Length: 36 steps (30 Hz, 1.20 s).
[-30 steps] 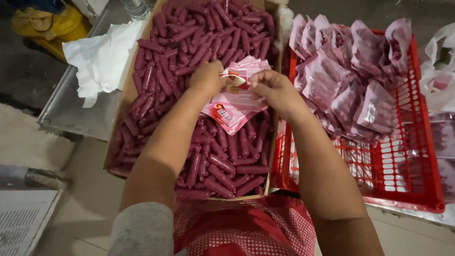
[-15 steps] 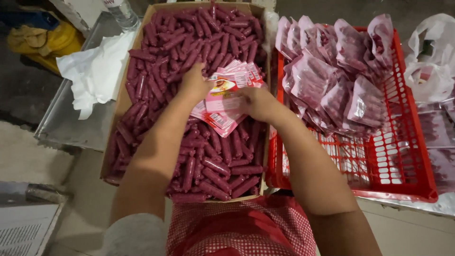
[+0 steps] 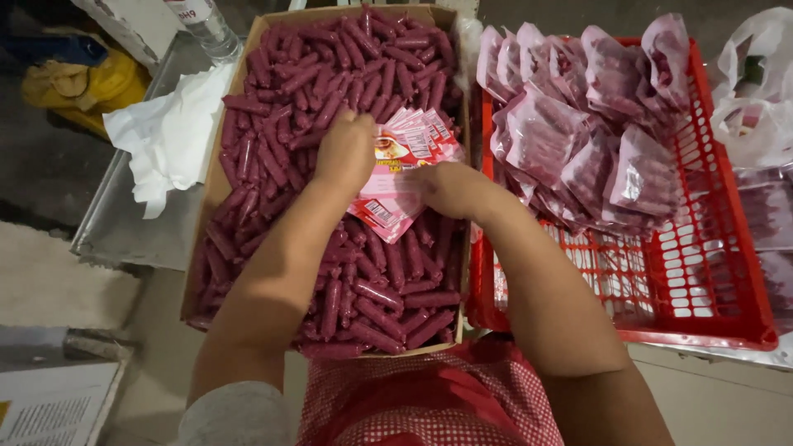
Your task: The person places small red-cased meat sticks from a large cardboard box into clear plastic bags by hand.
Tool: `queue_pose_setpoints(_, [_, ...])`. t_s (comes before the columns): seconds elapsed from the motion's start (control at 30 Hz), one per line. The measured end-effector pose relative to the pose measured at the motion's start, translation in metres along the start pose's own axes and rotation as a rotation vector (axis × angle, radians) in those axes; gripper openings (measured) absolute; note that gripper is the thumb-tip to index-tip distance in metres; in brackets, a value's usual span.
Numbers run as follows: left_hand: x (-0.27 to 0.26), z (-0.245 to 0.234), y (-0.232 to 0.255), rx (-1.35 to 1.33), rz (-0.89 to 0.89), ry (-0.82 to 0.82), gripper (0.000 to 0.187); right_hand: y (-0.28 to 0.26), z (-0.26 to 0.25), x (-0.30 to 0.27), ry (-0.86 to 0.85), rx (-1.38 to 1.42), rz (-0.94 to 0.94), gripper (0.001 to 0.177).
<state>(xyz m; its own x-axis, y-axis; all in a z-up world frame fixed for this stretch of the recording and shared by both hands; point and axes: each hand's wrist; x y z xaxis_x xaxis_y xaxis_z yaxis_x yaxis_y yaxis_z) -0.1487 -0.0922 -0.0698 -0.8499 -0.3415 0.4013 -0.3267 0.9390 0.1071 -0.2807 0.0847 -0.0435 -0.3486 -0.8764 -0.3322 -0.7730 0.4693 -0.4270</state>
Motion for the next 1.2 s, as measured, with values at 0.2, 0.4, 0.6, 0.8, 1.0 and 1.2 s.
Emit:
queue_pose_setpoints(0.2, [0.000,-0.020,-0.001,-0.426,-0.110,0.287,0.010,0.009,0.001,0.006,-0.003,0.103,-0.015,0.036])
queue_pose_setpoints(0.4, [-0.006,-0.044,0.014,-0.974,-0.230,0.694,0.027,-0.015,-0.007,-0.014,-0.158,1.037,0.210,0.044])
queue_pose_setpoints(0.6, [-0.007,-0.064,0.039,-1.185,-0.290,0.825,0.031,-0.007,0.001,0.005,-0.399,1.811,0.061,0.012])
queue_pose_setpoints(0.8, [-0.014,-0.049,0.045,-1.184,-0.434,0.754,0.029,0.007,0.011,0.026,-0.306,1.924,0.067,0.014])
queue_pose_setpoints(1.0, [-0.031,-0.055,0.040,-1.057,-0.502,0.644,0.025,-0.013,0.011,0.013,-0.262,1.911,-0.061,0.020])
queue_pose_setpoints(1.2, [-0.049,-0.093,0.043,-0.891,-0.386,0.365,0.026,-0.015,-0.007,-0.007,0.185,1.620,-0.119,0.007])
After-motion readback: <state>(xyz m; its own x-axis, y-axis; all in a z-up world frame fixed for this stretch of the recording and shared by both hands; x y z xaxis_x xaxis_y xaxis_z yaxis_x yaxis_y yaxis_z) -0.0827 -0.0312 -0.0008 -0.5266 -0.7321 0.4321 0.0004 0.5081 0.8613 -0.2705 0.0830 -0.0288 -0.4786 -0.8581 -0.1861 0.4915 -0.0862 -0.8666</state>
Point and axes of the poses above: each hand's wrist, its own x-axis towards the middle knuckle, its own z-axis out of the palm, y = z × x, and after that the axes turned 14 degrees about z, right-handed
